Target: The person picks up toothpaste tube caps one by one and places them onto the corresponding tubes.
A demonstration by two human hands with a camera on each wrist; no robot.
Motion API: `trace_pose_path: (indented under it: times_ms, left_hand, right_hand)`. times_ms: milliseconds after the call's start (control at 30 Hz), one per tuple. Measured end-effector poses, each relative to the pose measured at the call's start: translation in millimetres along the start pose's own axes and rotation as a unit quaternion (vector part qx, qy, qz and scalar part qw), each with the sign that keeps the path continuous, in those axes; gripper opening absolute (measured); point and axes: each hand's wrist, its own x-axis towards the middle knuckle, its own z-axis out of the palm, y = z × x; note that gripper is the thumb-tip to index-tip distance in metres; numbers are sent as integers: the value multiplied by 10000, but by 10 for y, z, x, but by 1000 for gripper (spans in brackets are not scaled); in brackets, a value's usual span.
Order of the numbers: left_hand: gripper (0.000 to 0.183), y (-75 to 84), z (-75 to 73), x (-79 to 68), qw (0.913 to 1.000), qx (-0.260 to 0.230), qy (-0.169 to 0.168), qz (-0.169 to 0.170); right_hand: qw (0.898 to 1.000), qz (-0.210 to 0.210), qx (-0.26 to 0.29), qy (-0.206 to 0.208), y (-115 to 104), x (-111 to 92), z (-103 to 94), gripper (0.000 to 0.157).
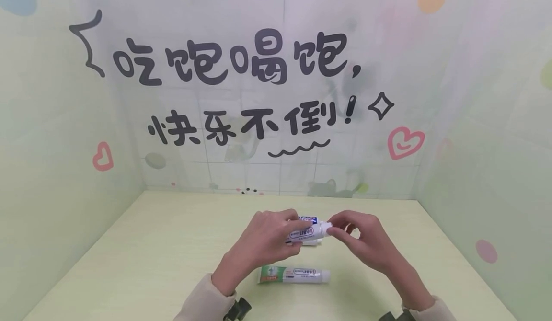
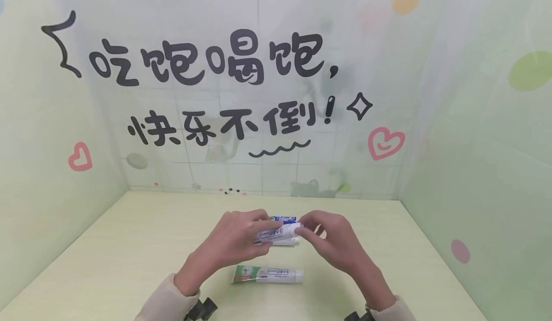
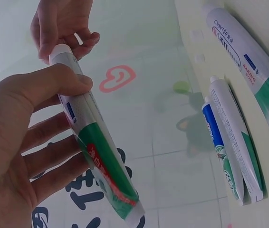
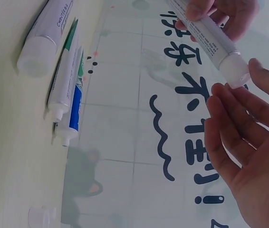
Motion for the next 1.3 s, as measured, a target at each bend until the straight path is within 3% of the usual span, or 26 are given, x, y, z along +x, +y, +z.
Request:
trace_pose_path:
  times_ms: [100,167,300,467,600,1133,1300]
  left_hand:
    - [40,1,3,3,10000,-1,10,15]
    - [40,2,7,6,10000,2,-15,12]
    - [40,5,11,16,10000,5,-76,-8]
    - [39,5,12,22,9999,22,-105,-5]
    - [39,0,14,18,9999,93,-48,24]
    - [39,-3,3,17,9998,162,-55,30]
    - [40,-2,8,18,9999,92,-49,28]
  right_hand:
    - [9991,142,-393,-33,-9,-5,1,3]
    - [9978,239,-615,-37,-12,-12,0,9]
    - [9970,227,-739,29,-22,-16,-18,5]
    - [9984,-456,-333,2,-48,4,-29,27]
    - [9960,-847,-254,-104,-67,20,-17,34]
    - [9974,-230,-596,-327,-51,7,-13,25]
    - [9951,-87,-974,-109,-47,-1,-1,19]
